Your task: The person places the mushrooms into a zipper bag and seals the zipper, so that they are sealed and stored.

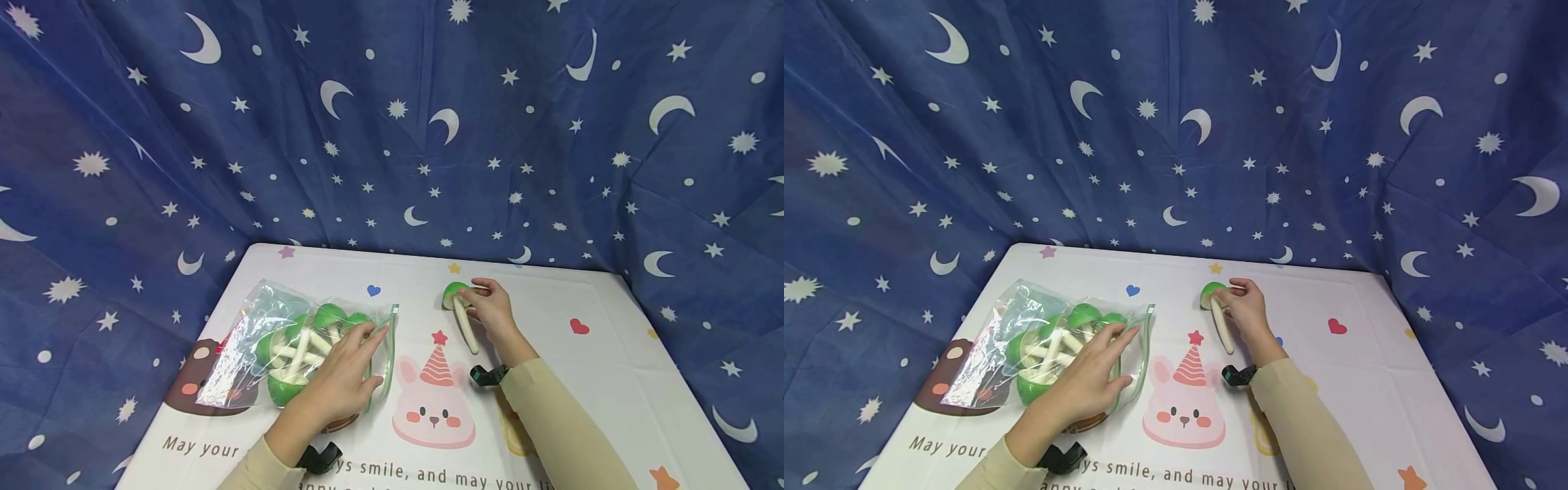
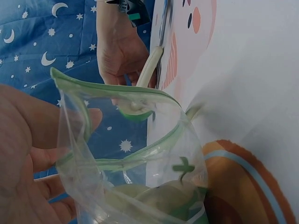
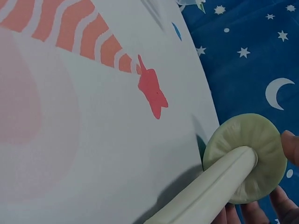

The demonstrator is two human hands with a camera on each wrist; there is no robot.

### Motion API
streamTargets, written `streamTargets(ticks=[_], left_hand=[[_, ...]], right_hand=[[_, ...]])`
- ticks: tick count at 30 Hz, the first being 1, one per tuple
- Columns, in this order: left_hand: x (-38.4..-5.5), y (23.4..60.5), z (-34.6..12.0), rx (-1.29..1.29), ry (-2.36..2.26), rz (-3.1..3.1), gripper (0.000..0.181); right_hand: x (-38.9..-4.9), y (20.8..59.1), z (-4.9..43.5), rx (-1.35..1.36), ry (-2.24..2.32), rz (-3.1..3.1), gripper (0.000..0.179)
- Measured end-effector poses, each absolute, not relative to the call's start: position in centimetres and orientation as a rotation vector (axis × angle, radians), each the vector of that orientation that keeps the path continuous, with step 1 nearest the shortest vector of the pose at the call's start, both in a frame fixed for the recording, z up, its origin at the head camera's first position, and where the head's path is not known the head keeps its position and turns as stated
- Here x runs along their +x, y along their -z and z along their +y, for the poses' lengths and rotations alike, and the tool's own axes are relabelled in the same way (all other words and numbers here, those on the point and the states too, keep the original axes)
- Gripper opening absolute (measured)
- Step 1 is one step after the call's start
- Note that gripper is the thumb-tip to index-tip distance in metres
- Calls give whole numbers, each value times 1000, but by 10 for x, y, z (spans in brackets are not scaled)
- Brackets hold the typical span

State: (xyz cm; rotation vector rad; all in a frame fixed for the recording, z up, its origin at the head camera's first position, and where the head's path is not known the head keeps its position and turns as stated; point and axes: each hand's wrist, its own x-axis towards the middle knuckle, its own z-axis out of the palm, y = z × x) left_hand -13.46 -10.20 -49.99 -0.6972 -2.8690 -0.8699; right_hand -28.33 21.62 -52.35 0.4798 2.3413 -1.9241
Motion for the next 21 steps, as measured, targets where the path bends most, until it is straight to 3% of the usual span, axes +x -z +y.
streamTargets(ticks=[21], left_hand=[[-133,498,-102,-703,875,-2863,88]], right_hand=[[-273,519,206,422,1931,2380,61]])
